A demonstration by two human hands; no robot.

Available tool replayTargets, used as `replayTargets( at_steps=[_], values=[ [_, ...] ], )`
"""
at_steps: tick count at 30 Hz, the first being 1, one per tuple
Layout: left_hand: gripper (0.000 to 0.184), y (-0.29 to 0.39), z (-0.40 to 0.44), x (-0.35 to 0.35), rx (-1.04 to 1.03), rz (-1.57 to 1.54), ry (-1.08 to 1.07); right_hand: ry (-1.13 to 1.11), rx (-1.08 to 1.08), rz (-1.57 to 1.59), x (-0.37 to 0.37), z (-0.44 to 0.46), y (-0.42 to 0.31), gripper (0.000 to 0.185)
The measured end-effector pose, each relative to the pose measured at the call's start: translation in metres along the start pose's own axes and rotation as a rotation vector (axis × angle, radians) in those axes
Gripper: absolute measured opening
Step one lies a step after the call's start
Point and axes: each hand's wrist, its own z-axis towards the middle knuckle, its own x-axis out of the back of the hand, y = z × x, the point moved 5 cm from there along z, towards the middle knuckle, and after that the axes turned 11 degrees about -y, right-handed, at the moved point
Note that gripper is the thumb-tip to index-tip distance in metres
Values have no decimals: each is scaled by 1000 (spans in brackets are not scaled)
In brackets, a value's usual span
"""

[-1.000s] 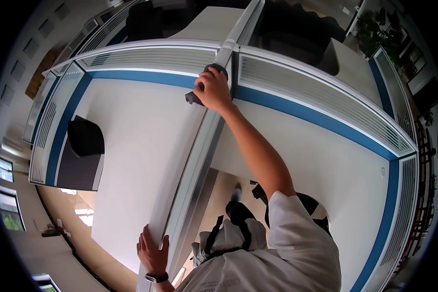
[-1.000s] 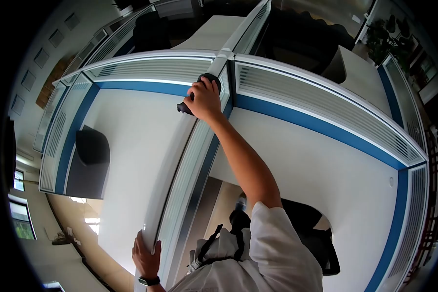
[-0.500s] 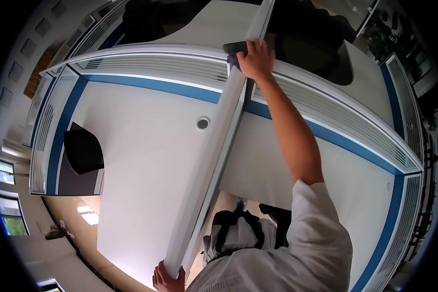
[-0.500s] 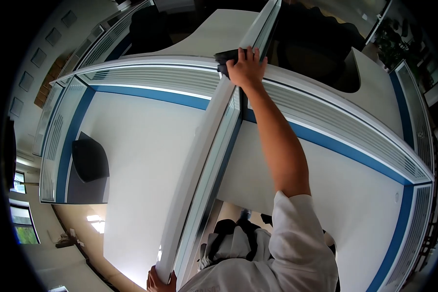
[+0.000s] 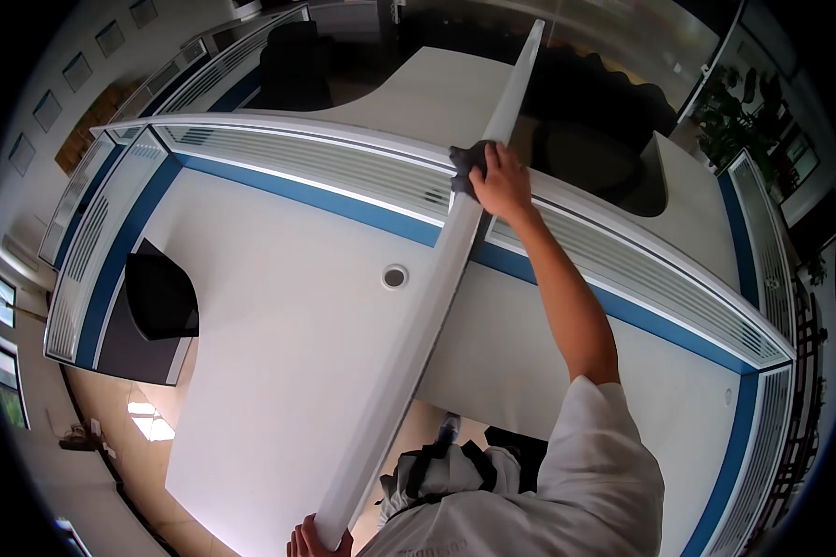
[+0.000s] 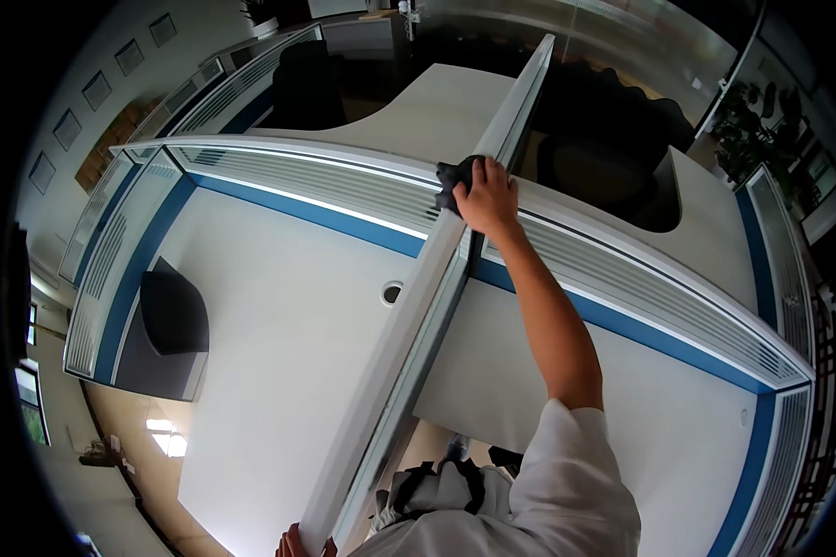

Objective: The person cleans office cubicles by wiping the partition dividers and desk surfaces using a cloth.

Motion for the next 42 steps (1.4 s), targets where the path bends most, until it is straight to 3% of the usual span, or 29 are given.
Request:
replayTargets(
  at_steps=[5, 11, 14, 19, 28, 32, 33, 35, 37, 39, 41, 42],
  values=[
    [46, 4, 3, 5, -34, 22, 24, 241, 243, 27, 15, -54, -20, 43],
    [46, 1, 6, 4, -29, 9, 0, 237, 377, 144, 27, -119, -61, 48],
    [46, -1, 5, 2, -16, -2, 6, 222, 355, 151, 23, -120, -61, 51],
    [45, -1, 4, -1, 6, -8, 30, 111, 41, 25, 5, -66, -26, 60],
    [47, 0, 4, -1, 10, -16, 25, 8, -105, 37, 1, -18, -33, 57],
    [50, -2, 6, 0, 8, -43, 4, 268, 97, 245, -2, -35, -36, 43],
    [50, -2, 6, -1, -4, -35, -5, 406, 161, 489, -3, -50, -37, 38],
    [53, -7, 5, -2, 44, 13, -49, 417, 206, 842, -8, -82, -28, 38],
    [54, -7, 6, -1, 38, 41, -49, 167, 89, 1129, -60, -128, -14, 40],
    [55, -7, 7, -4, 32, 57, -49, -131, -3, 776, -151, -177, 1, 43],
    [56, -9, 7, -3, 31, 59, 4, -384, -96, 533, -174, -252, -9, 44],
    [56, -8, 8, -4, 21, 63, -3, -366, -5, 321, -202, -290, -14, 48]
  ],
)
